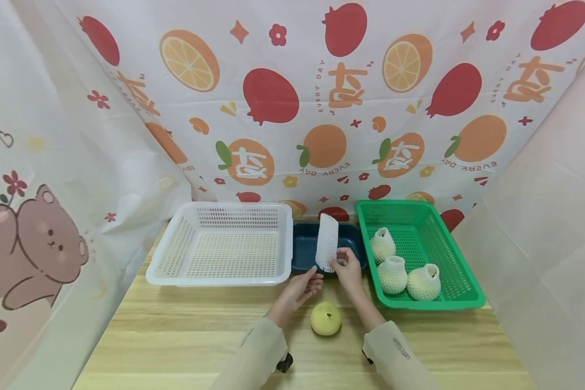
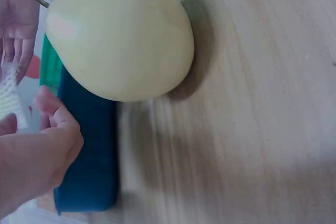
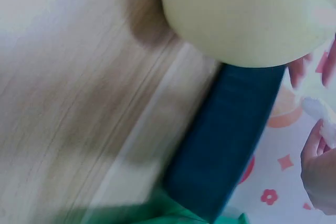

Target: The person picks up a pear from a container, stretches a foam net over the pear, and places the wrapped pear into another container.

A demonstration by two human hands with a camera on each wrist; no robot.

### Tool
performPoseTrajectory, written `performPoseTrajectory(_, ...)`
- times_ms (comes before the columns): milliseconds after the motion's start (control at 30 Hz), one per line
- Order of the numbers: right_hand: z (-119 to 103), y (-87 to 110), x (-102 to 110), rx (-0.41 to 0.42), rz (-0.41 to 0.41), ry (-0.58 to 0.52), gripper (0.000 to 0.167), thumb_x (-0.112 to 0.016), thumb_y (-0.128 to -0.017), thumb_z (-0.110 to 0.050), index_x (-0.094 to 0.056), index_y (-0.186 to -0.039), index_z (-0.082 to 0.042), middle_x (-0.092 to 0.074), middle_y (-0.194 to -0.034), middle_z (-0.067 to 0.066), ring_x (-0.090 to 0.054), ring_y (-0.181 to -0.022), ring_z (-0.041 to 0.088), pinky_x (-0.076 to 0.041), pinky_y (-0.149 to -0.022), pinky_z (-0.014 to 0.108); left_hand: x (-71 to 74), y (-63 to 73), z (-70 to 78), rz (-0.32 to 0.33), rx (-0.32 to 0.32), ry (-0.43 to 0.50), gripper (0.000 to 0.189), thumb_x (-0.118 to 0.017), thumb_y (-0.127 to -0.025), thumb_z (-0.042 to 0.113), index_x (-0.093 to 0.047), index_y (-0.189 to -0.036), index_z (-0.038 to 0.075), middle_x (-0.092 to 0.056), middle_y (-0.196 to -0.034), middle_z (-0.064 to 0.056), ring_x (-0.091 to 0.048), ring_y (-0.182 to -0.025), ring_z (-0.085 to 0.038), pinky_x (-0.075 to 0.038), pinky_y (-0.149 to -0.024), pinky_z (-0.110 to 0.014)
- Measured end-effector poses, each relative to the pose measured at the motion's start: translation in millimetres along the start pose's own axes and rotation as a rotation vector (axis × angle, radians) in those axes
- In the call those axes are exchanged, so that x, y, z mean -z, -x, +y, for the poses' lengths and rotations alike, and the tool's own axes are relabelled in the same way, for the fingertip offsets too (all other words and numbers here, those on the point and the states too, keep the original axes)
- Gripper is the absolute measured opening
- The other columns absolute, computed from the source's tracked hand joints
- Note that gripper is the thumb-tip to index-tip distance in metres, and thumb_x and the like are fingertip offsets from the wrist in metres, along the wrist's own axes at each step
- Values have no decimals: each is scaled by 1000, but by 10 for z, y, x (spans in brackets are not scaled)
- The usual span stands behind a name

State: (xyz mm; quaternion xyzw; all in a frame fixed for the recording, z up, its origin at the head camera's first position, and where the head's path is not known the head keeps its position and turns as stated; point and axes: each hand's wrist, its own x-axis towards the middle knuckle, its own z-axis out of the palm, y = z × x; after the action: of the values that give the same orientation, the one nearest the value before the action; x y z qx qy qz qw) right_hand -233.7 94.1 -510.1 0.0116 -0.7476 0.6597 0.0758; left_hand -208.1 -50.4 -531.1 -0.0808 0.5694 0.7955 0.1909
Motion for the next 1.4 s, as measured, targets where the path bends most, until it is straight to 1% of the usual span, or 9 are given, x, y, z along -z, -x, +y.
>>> performPoseTrajectory(200, -340, 226, 53, 14, -111, 28, 19, -59, -82, 10, -49, -98, 10, -57, -100, 26, -56, -94, 37, -48, -70, 28, -89, 27, 60, 3, -68, 40, 42, -49, -97, 26, -49, -116, -11, -61, -89, -8, -57, -75, -9, -47, -69, -20)
performPoseTrajectory(500, -115, 366, 180, -79, -247, -176, 19, -57, -86, 3, -53, -105, 6, -58, -105, 15, -56, -97, 23, -49, -78, 30, -103, 189, 121, 99, -157, -102, 38, -55, -94, 22, -52, -113, -11, -60, -92, -6, -56, -79, -11, -48, -82, -36)
performPoseTrajectory(700, -79, 491, 214, -199, -273, -438, 20, -47, -95, -12, -57, -104, 2, -59, -99, 9, -57, -91, 20, -48, -81, 41, -81, 365, 140, -4, -202, -123, 25, -55, -93, 13, -51, -105, -9, -57, -89, -2, -55, -81, -12, -47, -83, -41)
performPoseTrajectory(833, -52, 566, 204, -242, -304, -507, 32, -49, -96, -30, -50, -114, -4, -59, -100, 4, -58, -90, 16, -49, -78, 37, -64, 423, 131, -80, -193, -183, 25, -58, -91, 14, -53, -104, -6, -56, -87, -2, -54, -83, -13, -45, -83, -44)
performPoseTrajectory(1000, -41, 598, 241, -157, -509, -569, 36, -50, -92, -36, -49, -116, -10, -57, -106, 4, -56, -96, 18, -47, -83, 37, -53, 414, 87, -104, -200, -230, 24, -60, -90, 17, -55, -102, -4, -57, -85, 0, -54, -82, -14, -46, -77, -38)
performPoseTrajectory(1100, -38, 600, 252, -156, -575, -569, 42, -57, -86, -42, -53, -115, -12, -57, -106, 3, -55, -97, 18, -45, -85, 37, -46, 428, 78, -108, -202, -232, 21, -59, -90, 16, -56, -98, -3, -57, -84, 0, -54, -81, -14, -46, -79, -41)
performPoseTrajectory(1233, -42, 595, 230, -275, -496, -520, 24, -59, -90, -31, -58, -103, -11, -59, -98, 1, -55, -91, 14, -45, -82, 31, -36, 442, 67, -120, -181, -200, 9, -53, -89, 11, -55, -88, 3, -57, -83, 0, -54, -79, -14, -45, -82, -43)
performPoseTrajectory(1300, -40, 597, 223, -319, -434, -538, 9, -52, -94, -18, -56, -95, -10, -57, -95, 0, -53, -88, 12, -44, -79, 27, -33, 442, 59, -124, -185, -151, 8, -49, -87, 8, -52, -81, 7, -55, -82, 2, -53, -78, -11, -45, -80, -36)
performPoseTrajectory(1400, -33, 604, 228, -331, -364, -655, 15, -41, -96, -3, -53, -89, -10, -54, -92, 2, -51, -84, 12, -42, -76, 25, -41, 439, 51, -110, -235, -19, 15, -44, -83, 2, -47, -72, 11, -48, -75, 3, -47, -72, -7, -43, -71, -25)
